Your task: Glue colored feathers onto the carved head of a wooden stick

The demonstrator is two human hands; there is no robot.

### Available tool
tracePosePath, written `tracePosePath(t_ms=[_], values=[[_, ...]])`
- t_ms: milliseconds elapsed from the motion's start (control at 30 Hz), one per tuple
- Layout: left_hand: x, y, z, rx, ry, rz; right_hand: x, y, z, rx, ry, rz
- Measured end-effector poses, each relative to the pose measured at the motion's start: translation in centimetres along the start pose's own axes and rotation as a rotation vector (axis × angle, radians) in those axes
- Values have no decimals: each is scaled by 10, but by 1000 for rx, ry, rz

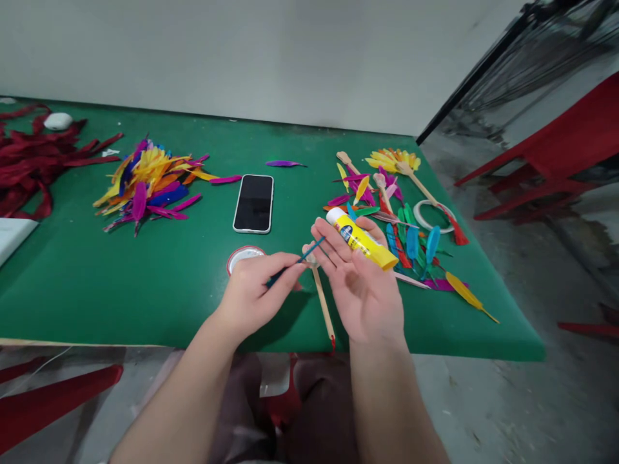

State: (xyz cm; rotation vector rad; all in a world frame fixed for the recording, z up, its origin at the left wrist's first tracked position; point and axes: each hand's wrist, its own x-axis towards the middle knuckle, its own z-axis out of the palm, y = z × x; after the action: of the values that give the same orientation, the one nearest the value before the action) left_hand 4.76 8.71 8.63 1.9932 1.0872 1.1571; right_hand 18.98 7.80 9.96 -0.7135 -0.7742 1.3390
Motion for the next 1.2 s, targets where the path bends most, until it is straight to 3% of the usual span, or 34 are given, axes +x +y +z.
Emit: tracePosePath(t_ms=[167,333,467,567,833,1200], values=[[0,-1,2,-100,76,-158,2,-2,1,-30,42,-1],[3,1,13,-285,109,-289,-2,-5,0,-189,170,-218],[1,6,21,-328,112,-264,-9,-6,5,-331,319,-418],[-1,12,23,-292,119,-234,-11,-3,10,-392,356,-495],[-2,19,20,2,171,8,-8,3,5,-367,337,-490],[-3,19,19,21,183,44,-9,7,-2,-421,259,-535]])
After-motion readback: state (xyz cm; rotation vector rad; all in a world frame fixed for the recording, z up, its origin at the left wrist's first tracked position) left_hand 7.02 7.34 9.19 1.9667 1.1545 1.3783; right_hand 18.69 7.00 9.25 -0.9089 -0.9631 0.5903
